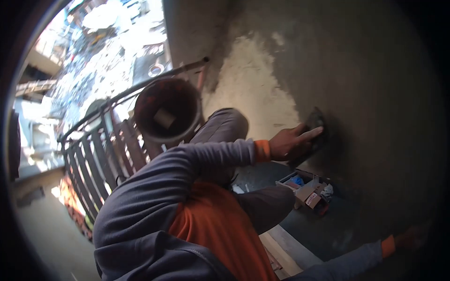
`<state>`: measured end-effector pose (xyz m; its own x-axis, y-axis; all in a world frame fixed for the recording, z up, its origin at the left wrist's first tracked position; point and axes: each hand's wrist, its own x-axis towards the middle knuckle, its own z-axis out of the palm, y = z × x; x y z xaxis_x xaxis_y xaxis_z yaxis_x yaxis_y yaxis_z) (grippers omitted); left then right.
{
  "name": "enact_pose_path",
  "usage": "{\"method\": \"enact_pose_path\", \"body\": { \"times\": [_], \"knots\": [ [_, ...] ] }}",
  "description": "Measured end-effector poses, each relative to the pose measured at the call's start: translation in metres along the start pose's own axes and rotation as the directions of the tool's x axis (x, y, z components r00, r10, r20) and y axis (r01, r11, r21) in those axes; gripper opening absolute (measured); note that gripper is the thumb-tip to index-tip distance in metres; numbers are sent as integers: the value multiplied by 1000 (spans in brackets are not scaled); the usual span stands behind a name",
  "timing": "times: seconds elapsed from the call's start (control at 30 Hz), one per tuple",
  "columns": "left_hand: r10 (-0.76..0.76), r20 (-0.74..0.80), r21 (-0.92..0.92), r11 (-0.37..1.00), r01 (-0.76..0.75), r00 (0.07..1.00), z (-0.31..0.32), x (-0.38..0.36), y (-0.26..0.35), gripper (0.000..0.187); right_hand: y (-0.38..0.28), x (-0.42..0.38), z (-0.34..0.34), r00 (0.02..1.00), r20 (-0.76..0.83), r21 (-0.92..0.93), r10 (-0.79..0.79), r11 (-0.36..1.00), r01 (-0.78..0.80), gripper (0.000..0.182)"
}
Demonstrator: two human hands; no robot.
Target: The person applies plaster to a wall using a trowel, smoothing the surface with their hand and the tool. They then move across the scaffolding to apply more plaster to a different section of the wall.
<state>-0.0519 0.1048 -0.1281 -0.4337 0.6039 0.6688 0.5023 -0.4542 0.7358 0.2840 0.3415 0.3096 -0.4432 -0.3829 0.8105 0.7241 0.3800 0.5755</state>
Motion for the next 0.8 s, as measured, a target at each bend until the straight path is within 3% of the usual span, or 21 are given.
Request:
{"method": "enact_pose_path", "body": {
  "times": [0.03, 0.13, 0.2, 0.3, 0.4, 0.47, 0.6, 0.67, 0.73, 0.77, 0.8],
  "knots": [
    [-24, -26, -15, 1000, 23, 999, -13, 0, 6, 73, -13, 5, -3, 998, -66, 0, 1, 1000, -1, 32],
    [-55, -297, -154, 988, 9, 953, -57, 5, 17, 82, -46, 16, -10, 977, -205, 44, 55, 998, -47, 30],
    [-80, -376, -119, 992, 38, 923, -87, 10, 11, 86, -61, 21, -13, 960, -263, 85, 95, 994, -75, 30],
    [-220, -464, -322, 944, 68, 858, -118, 7, 5, 79, -78, 25, -13, 941, -308, 155, 137, 984, -92, 30],
    [-349, -392, -508, 853, 115, 851, -144, 4, 17, 69, -95, 25, -18, 938, -275, 261, 212, 955, -140, 31],
    [-360, -365, -583, 807, 90, 859, -149, 6, 20, 55, -106, 29, -31, 940, -163, 397, 299, 892, -215, 31],
    [-444, -155, -724, 659, 204, 883, -133, 13, 32, 31, -100, 26, -31, 943, -171, 421, 284, 887, -191, 31],
    [-387, -49, -655, 708, 263, 921, -119, 17, 36, 33, -97, 24, -28, 934, -161, 463, 320, 860, -215, 30],
    [-309, -105, -565, 801, 199, 945, -93, 26, 35, 40, -98, 21, -29, 916, -90, 505, 392, 810, -297, 29],
    [-268, -142, -517, 841, 160, 953, -82, 32, 31, 43, -78, 8, -27, 946, -28, 392, 323, 874, -287, 25],
    [-166, -208, -316, 944, 94, 964, -70, 39, 24, 48, -47, -10, -23, 965, 46, 283, 259, 923, -261, 25]
  ]
}}
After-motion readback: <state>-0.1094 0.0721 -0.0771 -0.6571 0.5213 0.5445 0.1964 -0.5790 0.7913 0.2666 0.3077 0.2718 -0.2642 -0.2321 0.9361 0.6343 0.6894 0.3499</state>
